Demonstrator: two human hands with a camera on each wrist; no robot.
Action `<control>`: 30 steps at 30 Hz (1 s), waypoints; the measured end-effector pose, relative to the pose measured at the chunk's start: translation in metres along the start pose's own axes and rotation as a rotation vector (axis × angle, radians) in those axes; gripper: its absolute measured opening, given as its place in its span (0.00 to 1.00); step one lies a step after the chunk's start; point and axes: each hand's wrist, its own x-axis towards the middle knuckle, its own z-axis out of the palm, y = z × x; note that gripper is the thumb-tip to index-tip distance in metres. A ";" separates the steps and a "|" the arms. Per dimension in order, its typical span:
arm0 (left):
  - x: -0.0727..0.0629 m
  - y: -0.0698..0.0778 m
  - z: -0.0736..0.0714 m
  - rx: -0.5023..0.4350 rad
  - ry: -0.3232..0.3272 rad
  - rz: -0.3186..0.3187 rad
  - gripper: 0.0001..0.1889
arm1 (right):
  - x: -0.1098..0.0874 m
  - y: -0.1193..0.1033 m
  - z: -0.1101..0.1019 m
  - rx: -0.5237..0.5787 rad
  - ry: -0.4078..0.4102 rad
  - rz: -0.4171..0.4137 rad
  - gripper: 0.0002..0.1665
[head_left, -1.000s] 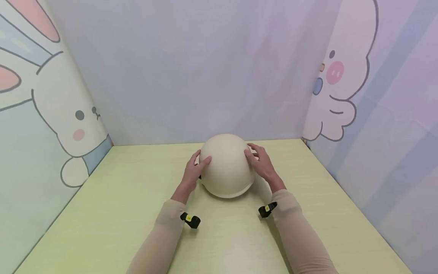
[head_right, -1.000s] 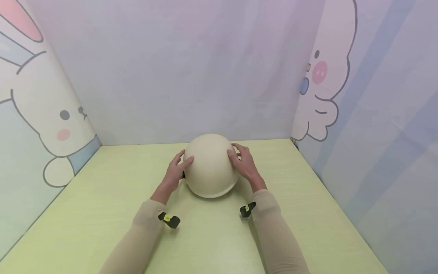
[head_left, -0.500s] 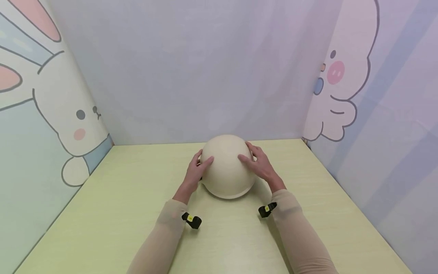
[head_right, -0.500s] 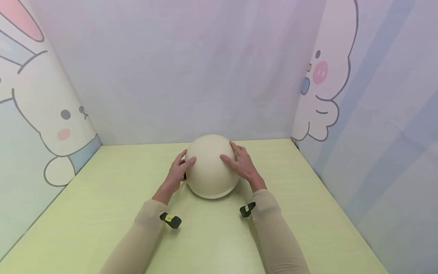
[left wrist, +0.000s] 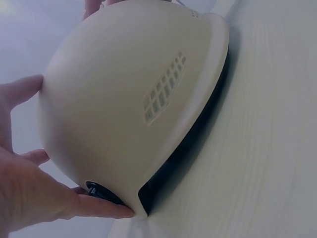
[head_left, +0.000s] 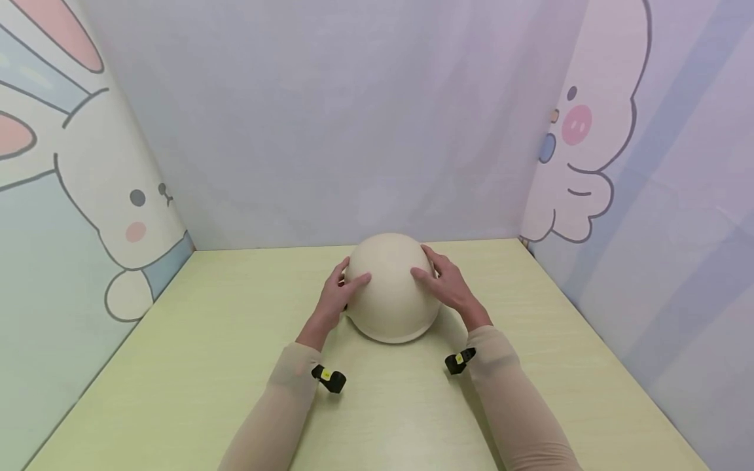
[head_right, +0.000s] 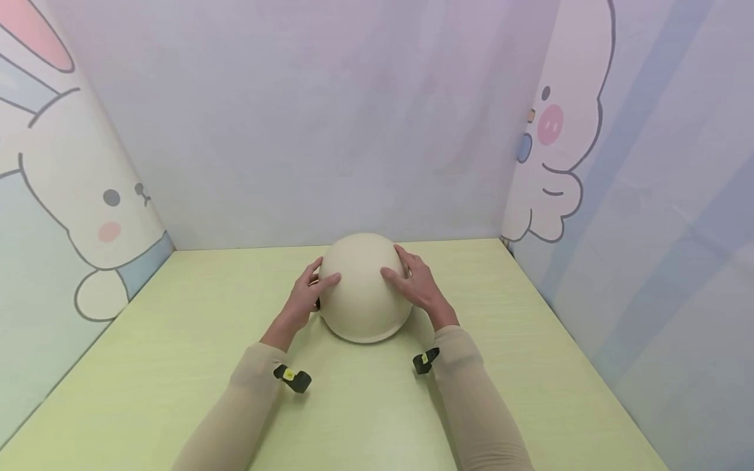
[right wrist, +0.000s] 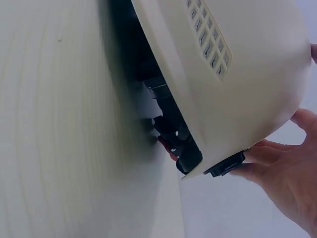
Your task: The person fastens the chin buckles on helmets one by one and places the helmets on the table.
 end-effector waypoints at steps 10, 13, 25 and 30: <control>0.003 -0.004 -0.001 0.026 -0.032 0.003 0.47 | 0.000 -0.004 0.004 -0.023 0.037 -0.082 0.43; 0.004 -0.005 -0.001 0.029 -0.032 0.005 0.47 | 0.000 -0.005 0.003 -0.034 0.036 -0.108 0.42; 0.004 -0.002 0.003 0.067 0.026 0.046 0.45 | 0.002 -0.003 -0.002 -0.039 -0.005 -0.104 0.40; 0.005 -0.003 0.003 0.061 0.022 0.049 0.46 | 0.002 -0.002 -0.003 -0.041 -0.010 -0.103 0.40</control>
